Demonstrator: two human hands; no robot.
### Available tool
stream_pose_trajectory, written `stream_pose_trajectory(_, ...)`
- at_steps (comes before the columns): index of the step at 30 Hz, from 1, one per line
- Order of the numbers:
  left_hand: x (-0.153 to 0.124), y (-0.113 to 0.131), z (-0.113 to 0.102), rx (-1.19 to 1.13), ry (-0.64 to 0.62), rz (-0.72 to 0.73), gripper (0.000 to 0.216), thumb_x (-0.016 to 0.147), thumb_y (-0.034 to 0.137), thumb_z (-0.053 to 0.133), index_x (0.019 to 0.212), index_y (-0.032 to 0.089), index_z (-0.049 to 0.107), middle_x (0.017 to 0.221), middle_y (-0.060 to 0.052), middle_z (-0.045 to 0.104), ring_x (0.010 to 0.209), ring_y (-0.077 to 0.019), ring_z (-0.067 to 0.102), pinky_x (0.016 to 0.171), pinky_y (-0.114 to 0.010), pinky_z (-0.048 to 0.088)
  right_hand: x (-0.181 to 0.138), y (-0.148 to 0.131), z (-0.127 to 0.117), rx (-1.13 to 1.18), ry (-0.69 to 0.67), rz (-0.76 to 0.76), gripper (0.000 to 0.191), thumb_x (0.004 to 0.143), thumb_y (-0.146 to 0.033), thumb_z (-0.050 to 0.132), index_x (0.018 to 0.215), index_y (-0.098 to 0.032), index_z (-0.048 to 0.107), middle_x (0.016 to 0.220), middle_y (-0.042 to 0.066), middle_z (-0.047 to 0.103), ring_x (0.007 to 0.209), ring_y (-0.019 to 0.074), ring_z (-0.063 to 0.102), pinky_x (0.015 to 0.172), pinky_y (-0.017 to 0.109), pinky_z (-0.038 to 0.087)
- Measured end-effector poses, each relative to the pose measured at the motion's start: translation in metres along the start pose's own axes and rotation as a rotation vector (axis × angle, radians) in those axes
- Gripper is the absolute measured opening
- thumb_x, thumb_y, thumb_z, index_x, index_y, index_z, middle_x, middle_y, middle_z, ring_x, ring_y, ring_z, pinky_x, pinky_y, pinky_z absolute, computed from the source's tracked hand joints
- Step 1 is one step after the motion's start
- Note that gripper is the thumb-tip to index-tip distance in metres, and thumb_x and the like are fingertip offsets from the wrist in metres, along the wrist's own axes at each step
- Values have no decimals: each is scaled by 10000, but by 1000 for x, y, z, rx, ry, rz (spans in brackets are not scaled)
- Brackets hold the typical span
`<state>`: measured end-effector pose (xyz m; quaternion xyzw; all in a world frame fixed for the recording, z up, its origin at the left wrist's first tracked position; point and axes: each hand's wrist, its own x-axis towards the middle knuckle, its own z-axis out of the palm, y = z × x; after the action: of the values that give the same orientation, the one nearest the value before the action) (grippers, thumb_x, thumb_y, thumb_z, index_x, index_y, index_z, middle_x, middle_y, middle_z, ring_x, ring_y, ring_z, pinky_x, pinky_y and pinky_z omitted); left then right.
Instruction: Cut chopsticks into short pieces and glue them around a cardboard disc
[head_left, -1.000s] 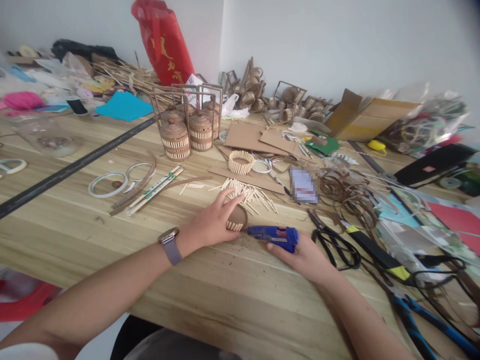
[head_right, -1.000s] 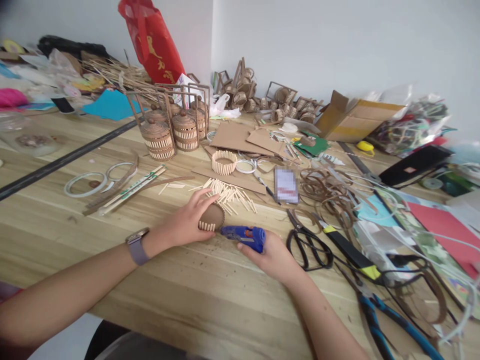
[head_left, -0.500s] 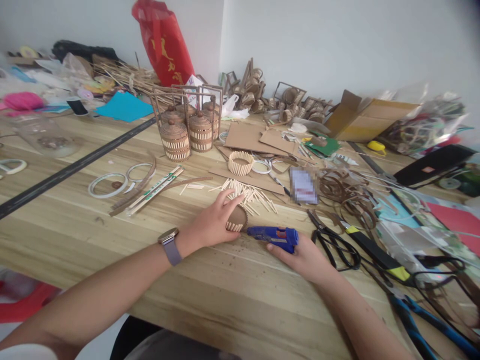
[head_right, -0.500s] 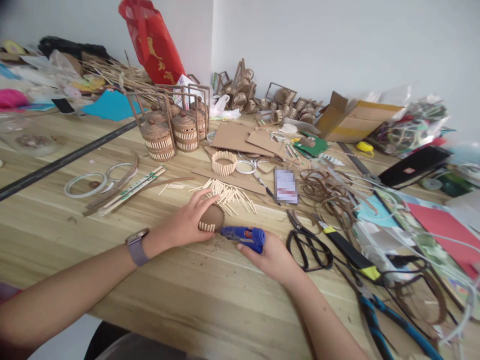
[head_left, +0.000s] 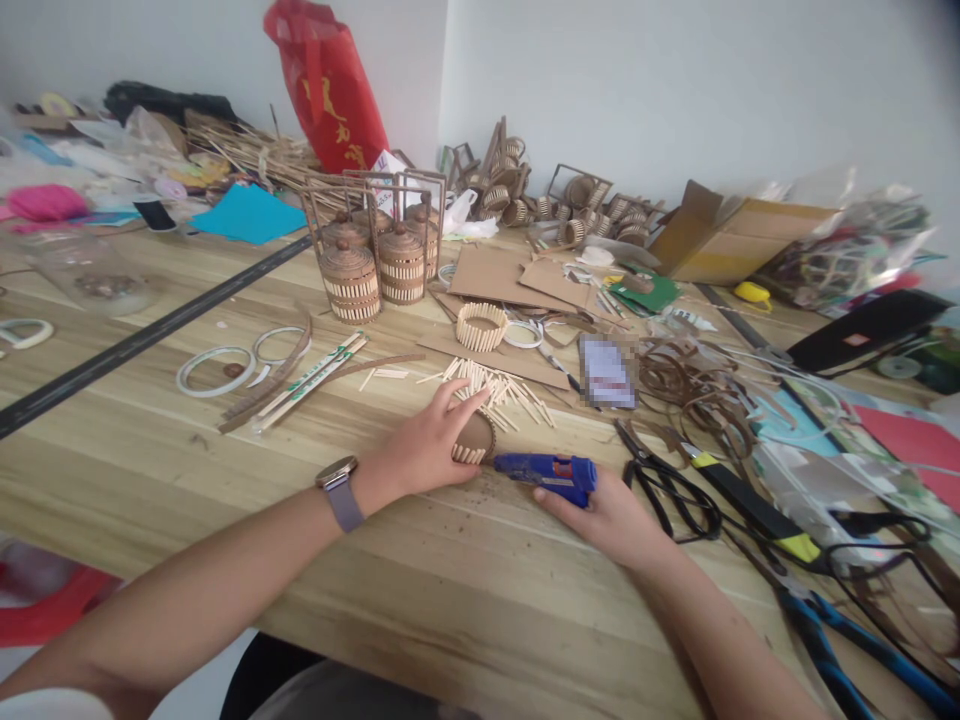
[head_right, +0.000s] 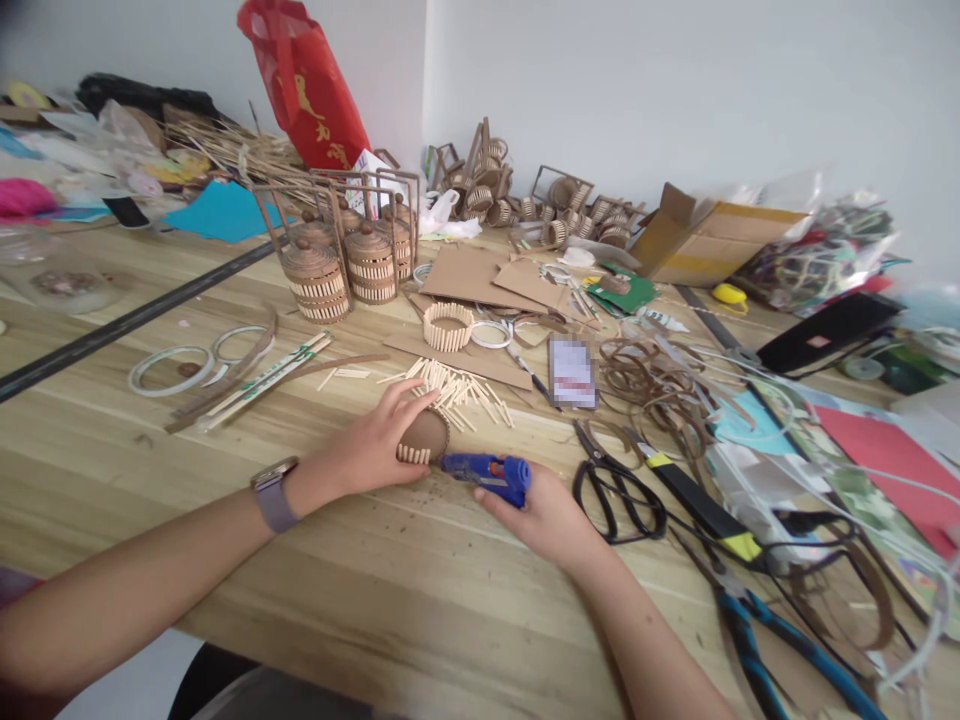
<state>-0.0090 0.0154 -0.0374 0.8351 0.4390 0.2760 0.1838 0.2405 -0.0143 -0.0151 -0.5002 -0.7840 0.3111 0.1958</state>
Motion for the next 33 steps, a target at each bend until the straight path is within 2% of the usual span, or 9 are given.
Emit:
stream_pose_trajectory(5, 0, 2, -2, 10, -23, -24, 919, 682, 227, 760, 1449, 264, 255, 1503, -156, 228, 1311, -370, 413, 1001, -513, 470, 0, -1, 0, -5, -1, -2, 304, 829, -401, 569, 988, -175, 696, 945, 69, 765, 842, 244, 710, 760, 335, 565)
stream_pose_trajectory(12, 0, 2, -2, -1, -12, -18, 939, 684, 237, 764, 1456, 290, 233, 1497, -143, 231, 1299, -364, 425, 981, -500, 484, 0, -5, -1, -25, -4, 18, 299, 830, -408, 564, 962, -178, 700, 885, 61, 766, 777, 233, 705, 717, 323, 566)
stream_pose_trajectory(19, 0, 0, 0, 17, -1, -10, 965, 682, 245, 764, 1464, 300, 202, 1491, -142, 243, 1285, -364, 438, 970, -500, 489, -1, -1, 1, -24, 7, 18, 316, 831, -421, 555, 990, -190, 700, 967, 69, 767, 861, 251, 713, 781, 340, 567)
stream_pose_trajectory(25, 1, 1, -1, 35, -1, -16, 972, 679, 255, 770, 1463, 287, 195, 1477, -152, 254, 1295, -364, 424, 981, -496, 480, 0, -1, 2, -54, 37, 24, 317, 821, -439, 560, 956, -195, 712, 909, 72, 769, 817, 264, 720, 737, 353, 573)
stream_pose_trajectory(33, 1, 2, -2, 42, -15, -18, 976, 675, 246, 776, 1462, 267, 198, 1482, -164, 249, 1295, -368, 424, 975, -487, 489, -1, 1, 2, -37, 15, 15, 306, 836, -416, 562, 990, -196, 708, 976, 75, 766, 893, 268, 715, 788, 356, 565)
